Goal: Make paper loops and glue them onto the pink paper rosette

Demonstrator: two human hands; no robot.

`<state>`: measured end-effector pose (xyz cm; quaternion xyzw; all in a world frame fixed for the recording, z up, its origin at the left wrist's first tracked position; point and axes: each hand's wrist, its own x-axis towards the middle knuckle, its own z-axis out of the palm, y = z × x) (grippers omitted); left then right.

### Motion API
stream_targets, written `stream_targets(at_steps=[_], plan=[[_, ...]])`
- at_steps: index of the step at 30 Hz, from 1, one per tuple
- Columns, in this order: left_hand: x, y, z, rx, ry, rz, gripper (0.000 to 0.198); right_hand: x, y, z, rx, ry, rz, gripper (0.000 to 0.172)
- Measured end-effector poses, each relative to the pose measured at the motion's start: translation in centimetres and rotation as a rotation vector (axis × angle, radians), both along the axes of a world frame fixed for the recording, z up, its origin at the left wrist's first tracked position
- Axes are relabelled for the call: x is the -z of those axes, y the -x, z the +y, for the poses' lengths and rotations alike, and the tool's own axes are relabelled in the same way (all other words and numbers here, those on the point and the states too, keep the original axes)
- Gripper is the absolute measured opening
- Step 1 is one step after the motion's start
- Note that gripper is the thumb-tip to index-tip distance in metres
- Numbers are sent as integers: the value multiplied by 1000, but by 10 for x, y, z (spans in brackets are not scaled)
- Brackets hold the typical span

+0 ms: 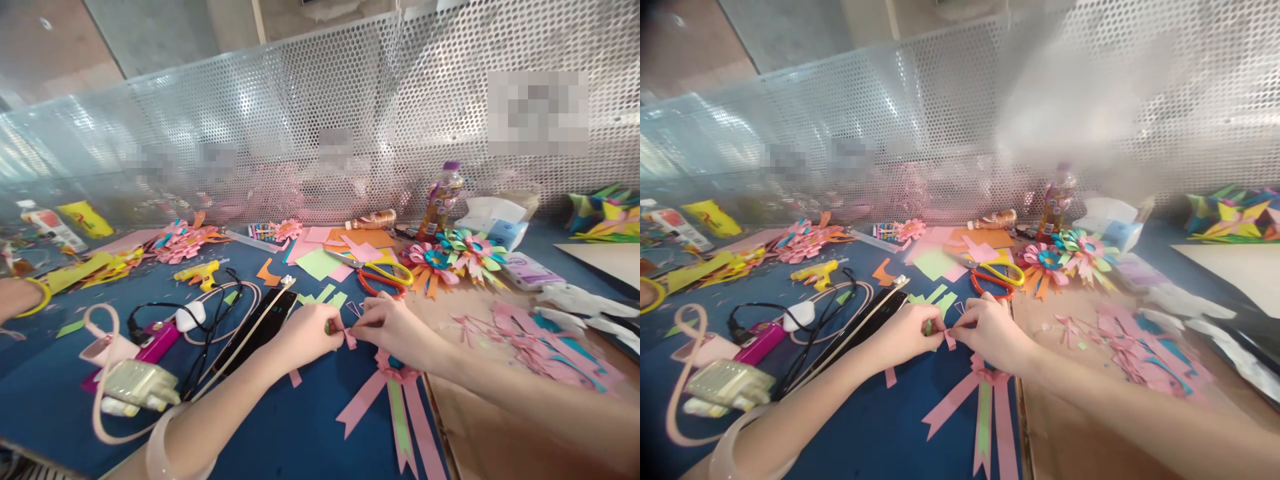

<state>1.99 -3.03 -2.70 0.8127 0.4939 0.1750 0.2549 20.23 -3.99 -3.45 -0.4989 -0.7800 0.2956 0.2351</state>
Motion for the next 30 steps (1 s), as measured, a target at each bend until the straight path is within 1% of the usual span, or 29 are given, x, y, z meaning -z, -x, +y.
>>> stream_targets(at_steps=[4, 9, 12, 17, 21, 26, 30], plan=[[-2, -1, -2, -66, 31, 19, 7, 0, -4, 15, -134, 58, 48, 17], [-1, -3, -3, -154, 69, 52, 12, -4, -7, 36, -271, 199, 7, 22], [2, -4, -2, -161, 62, 55, 13, -8, -8, 44, -321, 225, -33, 20], [4, -5, -2, -135, 54, 57, 15, -14, -9, 49, -384, 247, -73, 15], [3, -5, -4, -117, 22, 86, 11, -12, -10, 50, -373, 269, -40, 18], [3, -5, -4, -96, -4, 108, 9, -1, -12, 43, -271, 265, 15, 18], [5, -4, -4, -73, -21, 110, 9, 5, -12, 35, -225, 235, 68, 16]])
